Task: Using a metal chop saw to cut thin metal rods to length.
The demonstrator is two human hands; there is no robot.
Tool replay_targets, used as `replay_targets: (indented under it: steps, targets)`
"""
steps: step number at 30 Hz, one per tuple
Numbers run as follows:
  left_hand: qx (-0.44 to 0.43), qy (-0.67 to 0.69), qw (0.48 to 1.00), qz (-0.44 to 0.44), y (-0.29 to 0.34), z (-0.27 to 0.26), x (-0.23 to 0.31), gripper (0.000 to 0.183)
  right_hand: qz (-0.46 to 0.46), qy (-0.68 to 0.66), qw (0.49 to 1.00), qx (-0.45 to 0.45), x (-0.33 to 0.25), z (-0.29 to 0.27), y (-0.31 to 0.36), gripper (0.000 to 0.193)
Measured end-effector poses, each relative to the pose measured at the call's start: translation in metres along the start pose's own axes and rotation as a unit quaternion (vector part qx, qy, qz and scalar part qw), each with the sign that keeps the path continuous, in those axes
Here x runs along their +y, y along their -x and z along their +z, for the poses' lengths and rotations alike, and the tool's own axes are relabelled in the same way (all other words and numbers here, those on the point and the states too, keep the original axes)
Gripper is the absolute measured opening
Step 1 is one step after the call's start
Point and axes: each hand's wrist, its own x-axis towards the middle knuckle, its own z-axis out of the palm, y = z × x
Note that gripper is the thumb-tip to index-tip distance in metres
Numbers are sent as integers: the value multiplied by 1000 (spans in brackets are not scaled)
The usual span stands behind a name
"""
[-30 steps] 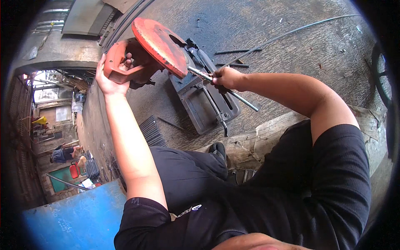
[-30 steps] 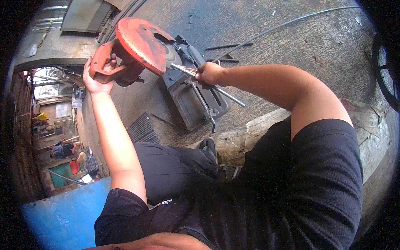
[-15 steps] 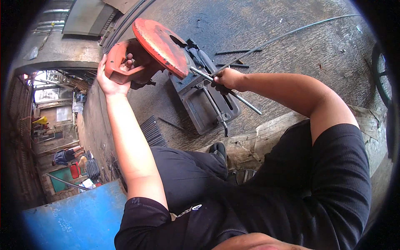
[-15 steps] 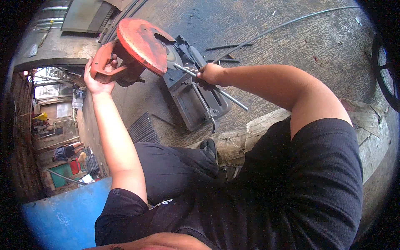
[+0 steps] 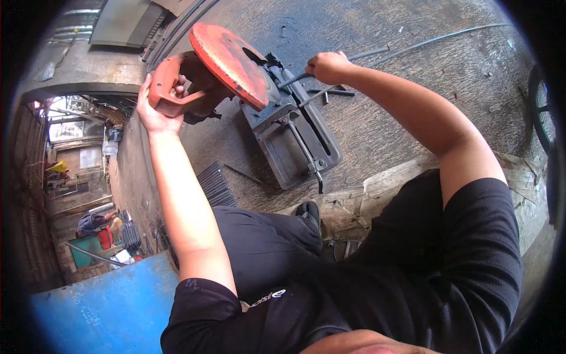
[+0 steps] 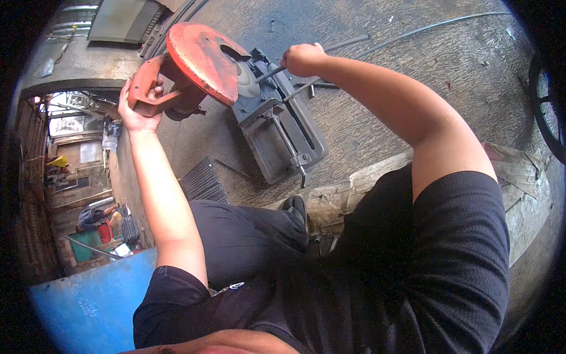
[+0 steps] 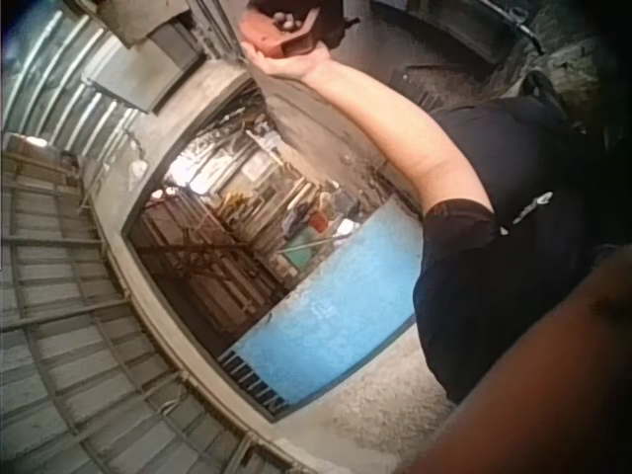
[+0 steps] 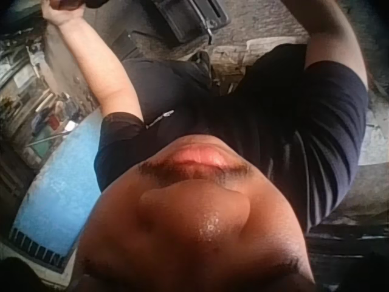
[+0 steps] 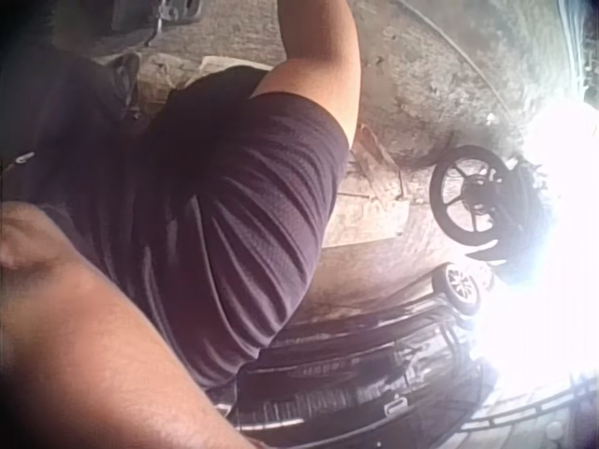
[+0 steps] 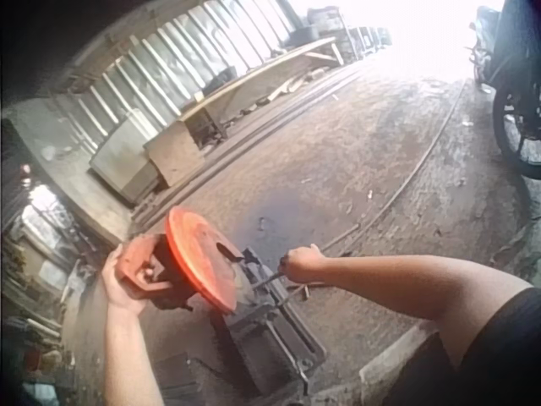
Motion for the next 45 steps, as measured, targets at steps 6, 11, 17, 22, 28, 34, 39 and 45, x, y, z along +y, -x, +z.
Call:
replay_targets:
  steps: [6,11,17,22,28,34,39,45]
  targets:
    - [-61,37,997,16,4,5,-6,54,-6,69,997,-39,-25,-10,-4,33]
    - [-38,37,998,23,5,12,-4,55,-19,83,995,-44,-34,-8,-9,33]
    - [-30,40,998,23,6,14,-5,54,-28,123,991,-36,-33,-1,-11,31]
    - [-28,46,998,27,5,14,-5,53,-36,122,991,-41,-32,2,-9,31]
    - [-21,37,999,34,6,14,-5,53,-23,110,993,-42,-35,-2,-7,29]
    - [-14,45,998,30,5,13,-6,53,-26,115,992,-41,-36,-3,-6,29]
    - [-31,50,998,32,3,12,-6,53,-25,112,992,-42,-37,-3,-6,30]
    - [-32,49,998,31,5,15,-6,54,-33,119,992,-40,-38,-3,-5,30]
